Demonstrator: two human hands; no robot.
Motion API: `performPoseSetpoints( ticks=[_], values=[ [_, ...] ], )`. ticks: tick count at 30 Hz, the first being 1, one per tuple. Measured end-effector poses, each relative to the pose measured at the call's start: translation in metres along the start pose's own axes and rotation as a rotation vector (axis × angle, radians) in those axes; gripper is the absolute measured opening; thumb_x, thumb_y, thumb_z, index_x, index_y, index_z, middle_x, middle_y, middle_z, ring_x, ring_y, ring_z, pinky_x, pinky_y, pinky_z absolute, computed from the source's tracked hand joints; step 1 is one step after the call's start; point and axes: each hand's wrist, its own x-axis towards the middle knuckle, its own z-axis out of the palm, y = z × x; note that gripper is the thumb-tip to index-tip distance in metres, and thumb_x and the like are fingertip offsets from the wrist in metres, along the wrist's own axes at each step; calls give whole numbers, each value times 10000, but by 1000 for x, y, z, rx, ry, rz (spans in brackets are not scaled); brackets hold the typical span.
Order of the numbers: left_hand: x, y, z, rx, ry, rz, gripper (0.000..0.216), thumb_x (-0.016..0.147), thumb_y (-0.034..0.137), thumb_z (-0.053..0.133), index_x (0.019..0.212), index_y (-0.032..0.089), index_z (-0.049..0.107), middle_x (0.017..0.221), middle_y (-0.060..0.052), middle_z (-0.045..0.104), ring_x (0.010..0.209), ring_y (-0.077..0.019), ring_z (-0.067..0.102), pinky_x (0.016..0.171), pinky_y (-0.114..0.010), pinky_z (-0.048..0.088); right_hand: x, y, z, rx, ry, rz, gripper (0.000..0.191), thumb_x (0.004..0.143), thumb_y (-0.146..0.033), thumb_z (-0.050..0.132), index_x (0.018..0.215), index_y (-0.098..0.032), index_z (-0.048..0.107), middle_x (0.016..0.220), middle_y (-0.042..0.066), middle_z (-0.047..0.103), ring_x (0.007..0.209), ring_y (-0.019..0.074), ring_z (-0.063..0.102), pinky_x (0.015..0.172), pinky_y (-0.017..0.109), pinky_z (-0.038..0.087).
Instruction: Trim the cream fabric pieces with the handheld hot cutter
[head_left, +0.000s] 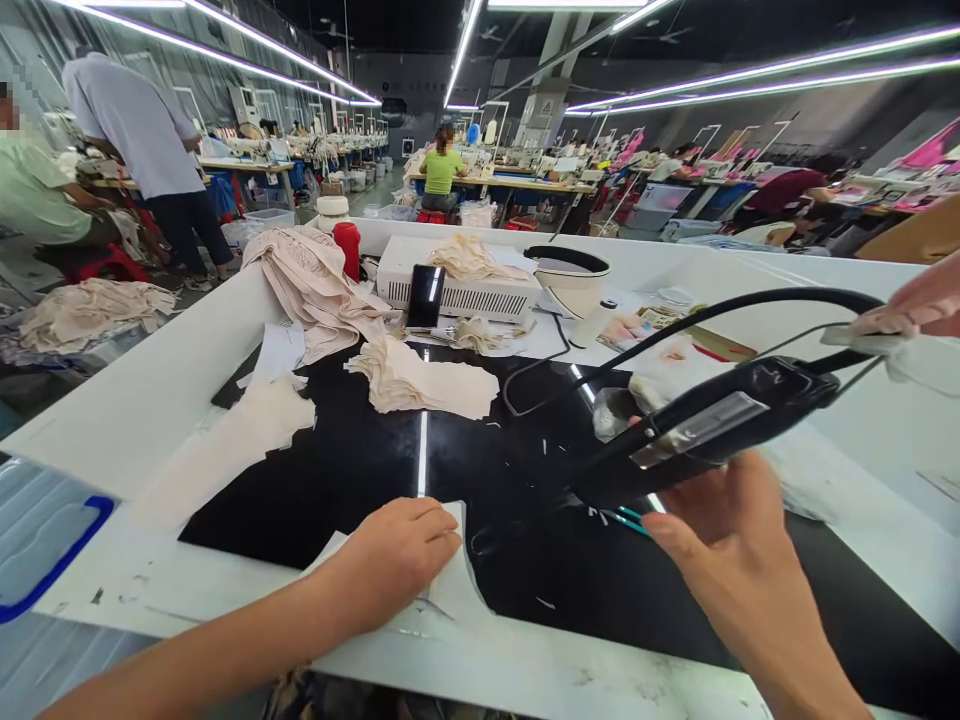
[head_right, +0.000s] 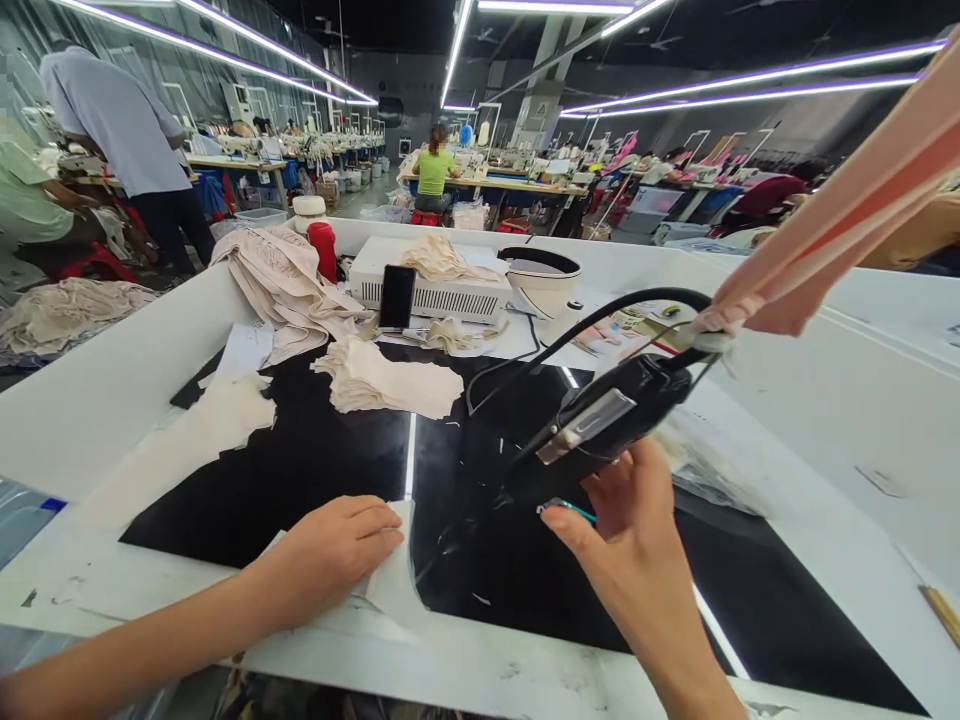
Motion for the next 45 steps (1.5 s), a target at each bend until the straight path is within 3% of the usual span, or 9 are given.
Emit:
performPoseSetpoints(
  ticks=[2,5,9,16,20,36,45],
  values=[
    [2,-2,0,-6,-7,-8,190,992,19,485,983,163,607,1034,-73,672,1004,-200,649,898,-336,565,7,-8,14,120,-43,-26,611,693,-577,884,1177,-301,635,1226,110,722,1057,284,737,899,416,611],
    [4,-3,1,-30,-21,-7,200,980,-2,480,967,160,597,1013,-67,666,975,-196,643,887,-331,564,9,-15,34,269,4,-61,481,797,-443,848,1196,-286,630,1016,46,739,786,213,735,774,397,613],
    [7,-2,7,-40,-15,30,217,966,-25,473,972,162,583,1004,-65,658,958,-192,639,876,-325,560,4,-24,58,361,18,-86,485,815,-343,837,1242,-292,614,885,-20,684,691,160,658,674,341,576],
    [6,1,18,44,11,66,249,958,-43,454,1040,153,584,1088,-97,682,1024,-208,662,890,-337,569,-8,-28,96,516,26,-64,452,822,-403,800,1190,-305,557,813,-45,617,608,157,628,501,306,545],
    [3,5,22,75,34,56,250,971,-38,446,1041,145,602,1123,-104,692,1047,-208,670,893,-326,573,-5,-23,111,567,25,-49,427,828,-428,780,1157,-299,540,794,-60,613,577,143,620,497,297,542],
    [5,11,18,43,172,35,223,1006,-2,441,1074,62,644,1042,-114,719,998,-215,699,855,-296,597,-6,-27,115,731,-45,-6,428,784,-422,851,1136,-307,634,772,-46,627,581,143,581,464,266,526],
    [4,13,14,121,301,1,303,1026,1,389,1045,66,685,1058,-100,739,964,-196,712,840,-280,608,-11,-24,121,760,-6,-34,406,773,-376,858,1121,-282,671,780,-37,654,579,135,600,471,259,554]
  ],
)
